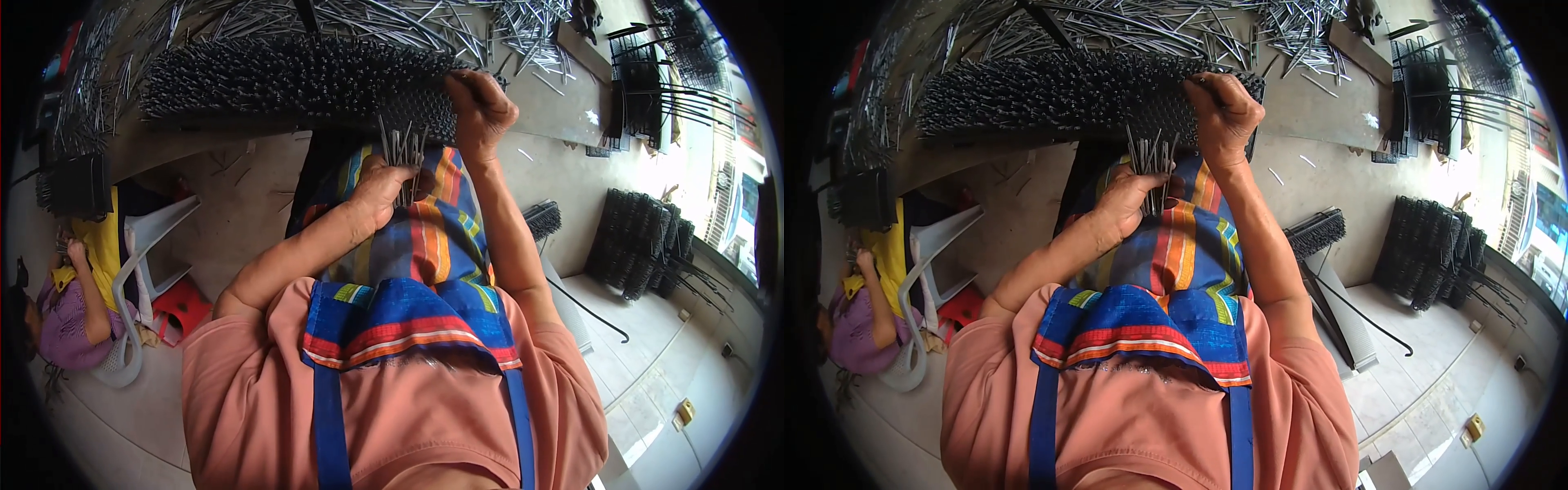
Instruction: Assembling metal wire components by inserting pins into a perforated base.
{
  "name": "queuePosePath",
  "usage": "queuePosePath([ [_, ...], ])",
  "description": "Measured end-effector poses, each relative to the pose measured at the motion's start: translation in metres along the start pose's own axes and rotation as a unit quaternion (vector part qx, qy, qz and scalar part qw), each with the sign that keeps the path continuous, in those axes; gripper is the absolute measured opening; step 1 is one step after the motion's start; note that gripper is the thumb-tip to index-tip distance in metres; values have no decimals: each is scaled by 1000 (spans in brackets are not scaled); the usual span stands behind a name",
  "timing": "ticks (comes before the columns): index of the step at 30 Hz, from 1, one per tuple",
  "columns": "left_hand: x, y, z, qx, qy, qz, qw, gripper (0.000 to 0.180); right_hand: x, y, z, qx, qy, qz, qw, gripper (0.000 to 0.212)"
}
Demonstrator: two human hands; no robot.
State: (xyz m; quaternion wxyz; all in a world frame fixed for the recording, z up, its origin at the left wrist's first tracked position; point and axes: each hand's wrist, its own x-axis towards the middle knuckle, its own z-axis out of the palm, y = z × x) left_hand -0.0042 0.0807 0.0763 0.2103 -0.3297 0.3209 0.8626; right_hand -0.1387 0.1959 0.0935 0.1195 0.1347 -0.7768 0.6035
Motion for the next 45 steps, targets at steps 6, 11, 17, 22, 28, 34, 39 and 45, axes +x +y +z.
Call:
queuePosePath([
  [6, -4, 5, 12, 17, -18, 32, 999, 16, 6, -2, 6, -96, -41, -66, 992, 10],
  [11, 11, 0, 1, -18, 7, -51, 998, 15, 4, -1, 8, -139, -63, -64, 986, 11],
  [17, 11, 2, 1, -2, -11, -25, 1000, 14, 4, -2, 8, -166, -60, -79, 981, 12],
  [22, 5, 6, 5, -42, -16, -8, 999, 13, -1, -17, -4, -243, -75, -45, 966, 11],
  [28, -4, 11, 17, -29, -67, 7, 997, 11, -26, -12, -38, -61, -277, 317, 905, 14],
  [34, -6, 10, 21, 11, -42, 79, 996, 9, -29, -14, -49, 77, -275, 433, 855, 10],
  [39, 3, 11, 6, 59, -10, -14, 998, 18, -16, -20, -39, 155, 74, 214, 962, 4],
  [45, 10, 16, 4, -119, -28, -92, 988, 17, -1, 11, -17, 51, 51, 43, 997, 11],
])
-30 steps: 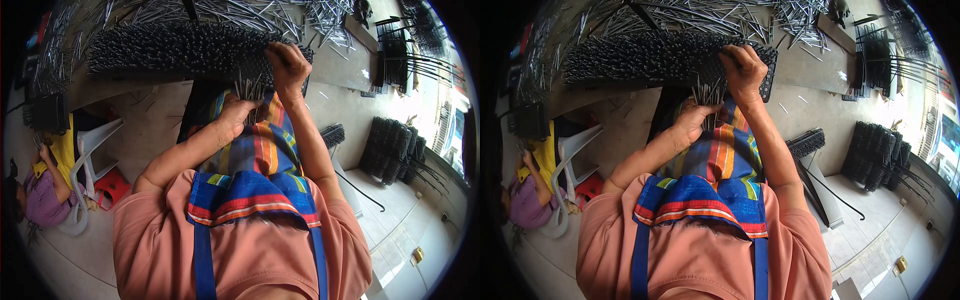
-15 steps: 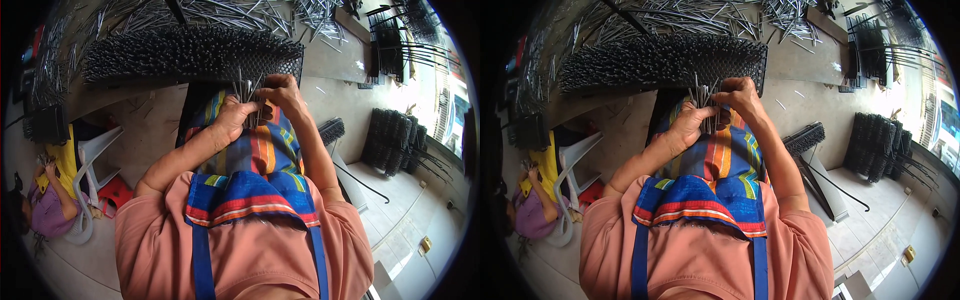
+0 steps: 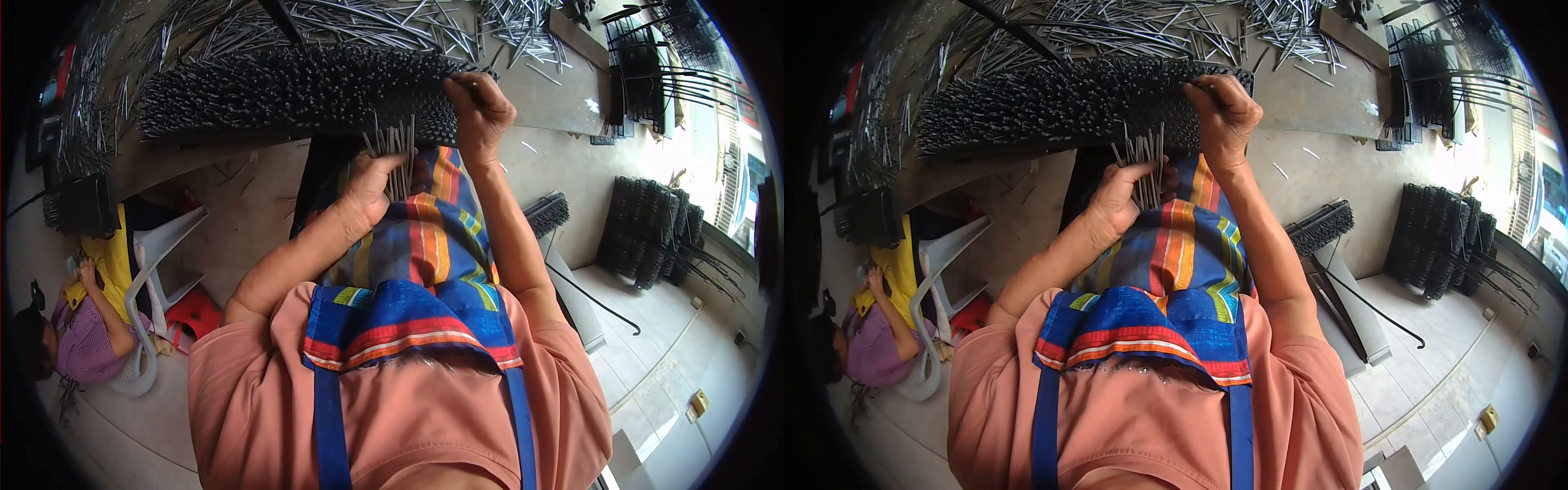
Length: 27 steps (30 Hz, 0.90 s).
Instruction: Assembling metal wire components by inserting pins into a perforated base.
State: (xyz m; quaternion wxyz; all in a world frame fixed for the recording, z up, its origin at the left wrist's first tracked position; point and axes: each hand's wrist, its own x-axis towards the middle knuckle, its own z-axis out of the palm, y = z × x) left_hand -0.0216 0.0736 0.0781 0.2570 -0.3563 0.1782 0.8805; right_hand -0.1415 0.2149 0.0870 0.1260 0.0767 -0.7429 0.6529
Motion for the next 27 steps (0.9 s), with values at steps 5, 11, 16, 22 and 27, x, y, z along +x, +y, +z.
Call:
queuePosePath([
  [5, 0, -11, -5, 138, 20, 108, 984, 19, -1, -7, 8, -161, -75, -68, 982, 14],
  [11, -3, -7, 6, 99, 48, 110, 988, 19, 6, -17, 12, -257, -113, -105, 954, 9],
  [16, 2, -7, 7, 77, 31, 125, 989, 21, -3, -22, -1, -251, -152, 14, 956, 11],
  [22, -3, -5, 20, 74, -26, 130, 988, 25, -14, -26, -26, -75, -291, 336, 893, 13],
  [27, -1, -12, 25, 79, 18, 213, 974, 19, -14, -21, -32, 84, -162, 358, 916, 10],
])
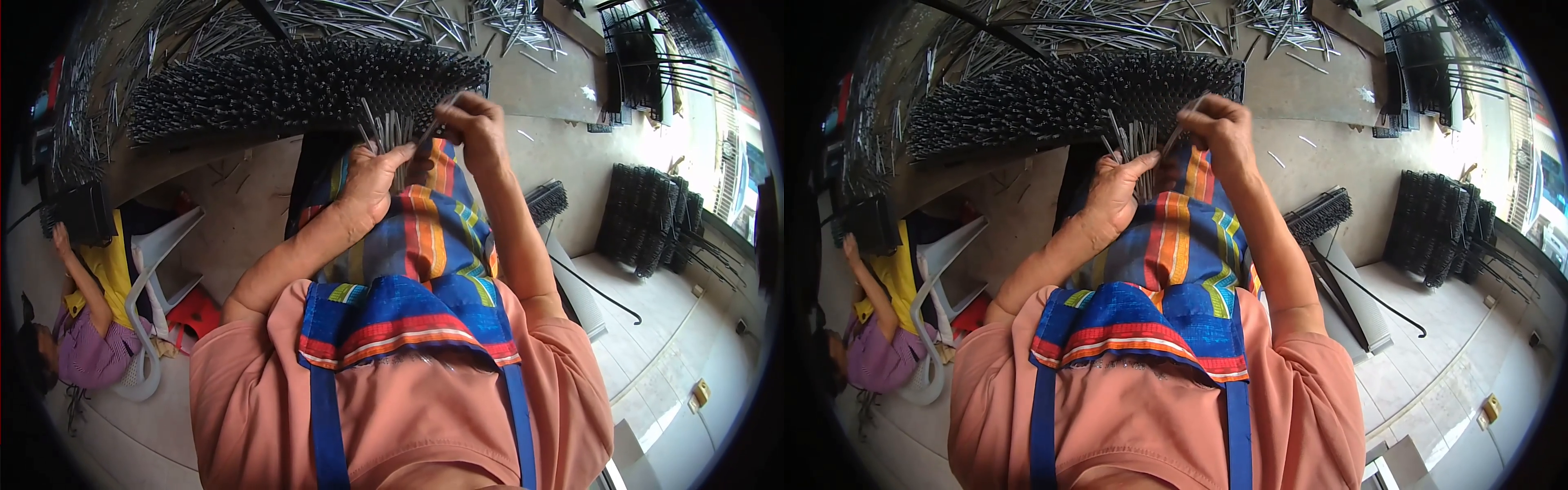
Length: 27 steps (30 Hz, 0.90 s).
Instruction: Assembling metal wire components by inserting pins into a perforated base.
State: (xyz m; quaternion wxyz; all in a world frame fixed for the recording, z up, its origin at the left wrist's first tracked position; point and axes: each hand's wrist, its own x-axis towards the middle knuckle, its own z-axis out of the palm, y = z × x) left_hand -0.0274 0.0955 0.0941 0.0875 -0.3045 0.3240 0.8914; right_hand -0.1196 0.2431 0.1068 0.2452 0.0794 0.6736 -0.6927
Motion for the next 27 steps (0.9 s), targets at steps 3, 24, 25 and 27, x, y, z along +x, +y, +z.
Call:
queuePosePath([
  [3, -6, 1, -6, 53, 24, -119, 991, 15, 7, -9, 5, 31, 151, -210, 966, 8],
  [24, -5, 2, 3, 46, -5, -71, 996, 12, 24, -10, 13, -317, 186, -376, 851, 10],
  [25, -4, 2, 3, 49, -15, -65, 997, 11, 25, -11, 11, -313, 180, -372, 855, 10],
  [27, -3, 0, 3, 52, -25, -58, 997, 11, 24, -12, 11, -309, 172, -367, 860, 10],
])
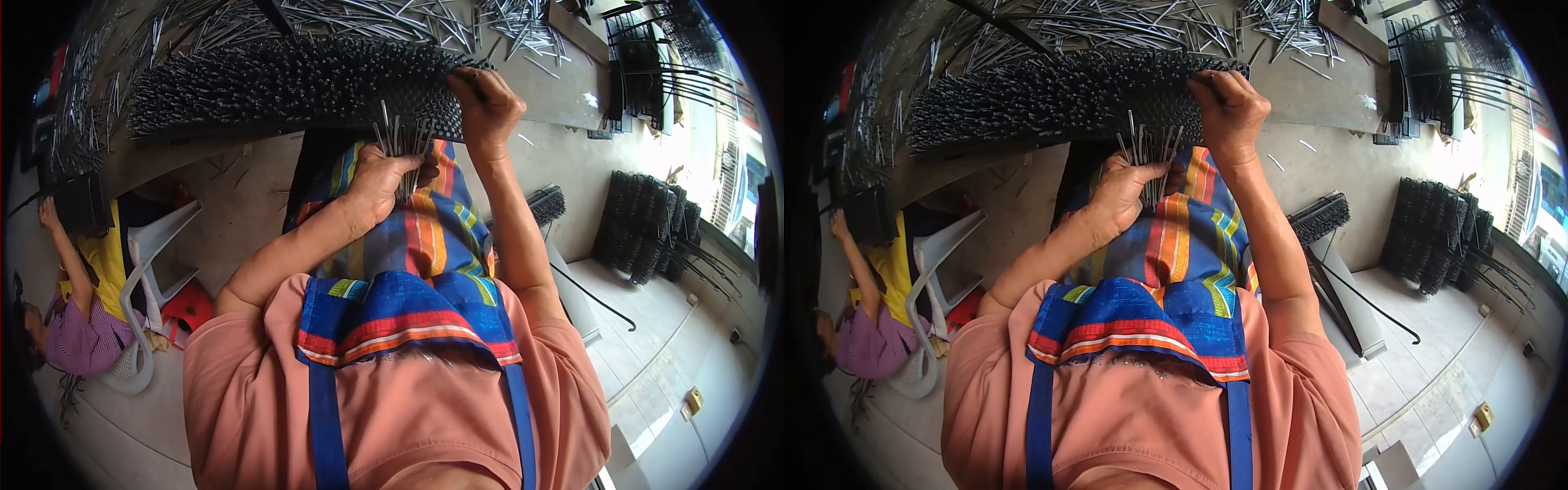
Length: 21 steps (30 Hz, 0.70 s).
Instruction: Assembling metal wire components by inserting pins into a perforated base.
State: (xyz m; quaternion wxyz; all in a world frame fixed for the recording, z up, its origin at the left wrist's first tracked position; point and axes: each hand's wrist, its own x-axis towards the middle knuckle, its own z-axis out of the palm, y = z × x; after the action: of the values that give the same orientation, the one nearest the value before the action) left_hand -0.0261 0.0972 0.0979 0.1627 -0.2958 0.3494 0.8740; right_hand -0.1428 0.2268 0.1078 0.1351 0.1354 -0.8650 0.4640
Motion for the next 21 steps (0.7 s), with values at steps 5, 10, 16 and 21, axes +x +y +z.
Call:
queuePosePath([
  [5, 2, 0, 1, -1, 6, -22, 1000, 12, -1, 5, -1, -5, -5, -1, 1000, 13],
  [10, 3, -1, 2, -7, -7, -11, 1000, 12, -3, 0, 1, -4, -8, -10, 1000, 13],
  [16, 7, -1, 0, -20, -13, -17, 1000, 18, -7, 13, 3, -30, -32, -17, 999, 14],
  [21, 7, 4, 4, -24, -13, -33, 999, 19, -12, 15, 4, -26, 8, 10, 1000, 13],
])
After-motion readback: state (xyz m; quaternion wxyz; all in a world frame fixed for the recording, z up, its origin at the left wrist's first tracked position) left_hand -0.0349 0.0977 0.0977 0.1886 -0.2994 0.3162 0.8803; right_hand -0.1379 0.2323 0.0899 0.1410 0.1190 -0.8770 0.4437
